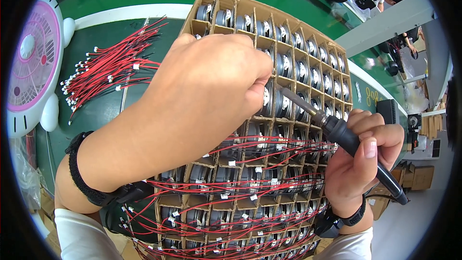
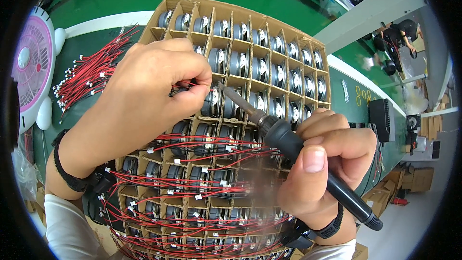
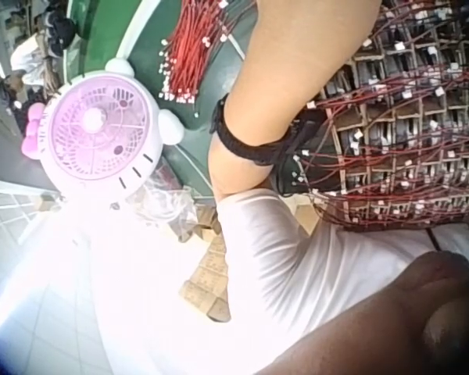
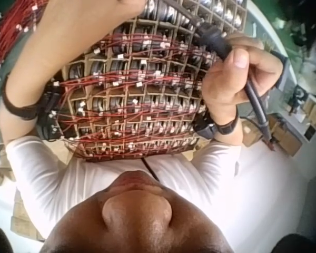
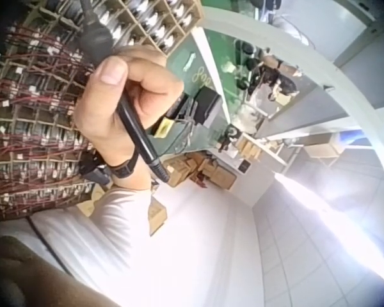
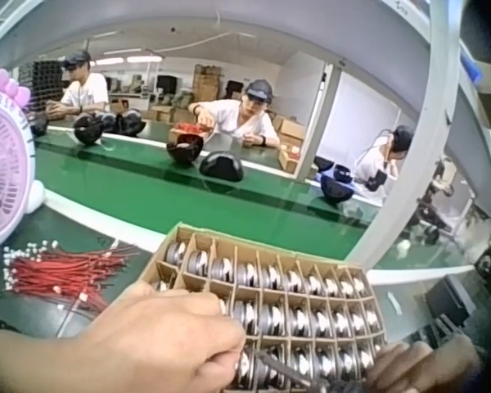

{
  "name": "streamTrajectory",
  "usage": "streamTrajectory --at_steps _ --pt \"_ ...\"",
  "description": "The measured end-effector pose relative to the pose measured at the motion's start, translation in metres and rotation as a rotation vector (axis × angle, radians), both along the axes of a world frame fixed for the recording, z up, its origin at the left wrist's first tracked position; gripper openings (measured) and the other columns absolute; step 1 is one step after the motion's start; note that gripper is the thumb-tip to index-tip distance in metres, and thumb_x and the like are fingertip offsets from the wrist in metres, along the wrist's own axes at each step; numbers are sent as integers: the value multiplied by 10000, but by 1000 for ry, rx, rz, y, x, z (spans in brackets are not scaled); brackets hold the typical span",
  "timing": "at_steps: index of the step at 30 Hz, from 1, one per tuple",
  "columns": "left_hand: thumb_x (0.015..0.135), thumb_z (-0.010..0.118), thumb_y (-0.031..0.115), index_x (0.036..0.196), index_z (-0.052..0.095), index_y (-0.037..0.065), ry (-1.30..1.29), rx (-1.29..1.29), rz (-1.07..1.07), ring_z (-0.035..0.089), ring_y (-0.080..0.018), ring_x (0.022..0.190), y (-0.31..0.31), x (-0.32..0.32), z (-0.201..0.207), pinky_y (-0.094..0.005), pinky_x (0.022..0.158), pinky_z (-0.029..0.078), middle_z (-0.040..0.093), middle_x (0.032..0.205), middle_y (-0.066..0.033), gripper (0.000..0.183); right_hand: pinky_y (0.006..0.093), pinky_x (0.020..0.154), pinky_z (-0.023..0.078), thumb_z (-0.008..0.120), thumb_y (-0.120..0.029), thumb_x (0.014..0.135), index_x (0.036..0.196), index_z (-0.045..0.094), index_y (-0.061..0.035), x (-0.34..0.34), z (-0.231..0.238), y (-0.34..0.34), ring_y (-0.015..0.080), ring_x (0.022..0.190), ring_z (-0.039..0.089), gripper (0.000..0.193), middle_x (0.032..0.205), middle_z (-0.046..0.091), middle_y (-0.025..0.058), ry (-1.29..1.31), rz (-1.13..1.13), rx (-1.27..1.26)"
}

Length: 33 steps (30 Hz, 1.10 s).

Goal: Soldering red wires onto small round electronic speakers organized in a tray.

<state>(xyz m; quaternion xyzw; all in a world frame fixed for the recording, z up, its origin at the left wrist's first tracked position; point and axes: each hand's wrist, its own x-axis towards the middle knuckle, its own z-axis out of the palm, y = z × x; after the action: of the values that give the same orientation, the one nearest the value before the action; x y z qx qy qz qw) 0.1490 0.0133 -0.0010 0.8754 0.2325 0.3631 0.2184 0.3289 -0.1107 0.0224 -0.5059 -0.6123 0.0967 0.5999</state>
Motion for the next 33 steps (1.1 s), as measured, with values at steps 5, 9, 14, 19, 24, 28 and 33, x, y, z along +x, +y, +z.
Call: streamTrajectory --at_steps 5,9,14,19,24,28,33 --pt "704 625 21 704 544 5 14 29 5 546 -273 583 0 0 1 -358 544 430 518 651 -102 82 304 651 296 525 -182 855 824 373 -80 2 -2 0 125 632 312 185 663 370 31 26 -2 -15" --pt "707 621 21 710 552 2 21 -21 1 551 -275 589 -1 -1 2 -357 551 436 528 660 -107 72 304 651 340 526 -150 852 850 372 -62 8 -5 0 138 630 372 177 667 410 53 44 6 26" --pt "707 624 25 716 566 0 27 -71 9 561 -277 599 -2 0 4 -354 561 445 540 669 -114 64 305 668 327 523 -175 856 832 373 -75 5 -3 1 140 664 348 182 679 379 40 70 -24 1" --pt "719 621 44 744 597 5 95 -82 33 580 -278 620 -2 0 7 -350 576 456 556 696 -118 52 291 680 375 535 -129 854 877 380 -43 12 -5 1 137 653 423 179 696 454 70 126 -6 13" --pt "728 622 60 753 608 10 142 -89 31 593 -276 640 -2 0 10 -350 587 464 570 726 -121 57 270 659 369 539 -113 860 871 392 -49 14 -4 2 119 650 419 160 697 458 57 158 -14 60" --pt "738 638 101 767 632 25 162 -67 45 606 -296 671 -2 0 9 -366 614 477 589 750 -125 82 227 588 353 544 -116 877 866 409 -55 18 -6 3 92 631 415 149 697 462 37 181 17 98" --pt "749 640 130 768 636 34 167 -46 73 605 -311 700 -4 -9 8 -391 637 478 593 752 -126 97 256 598 363 494 -144 890 843 409 -60 8 -7 6 110 616 393 129 671 429 42 178 -76 78"
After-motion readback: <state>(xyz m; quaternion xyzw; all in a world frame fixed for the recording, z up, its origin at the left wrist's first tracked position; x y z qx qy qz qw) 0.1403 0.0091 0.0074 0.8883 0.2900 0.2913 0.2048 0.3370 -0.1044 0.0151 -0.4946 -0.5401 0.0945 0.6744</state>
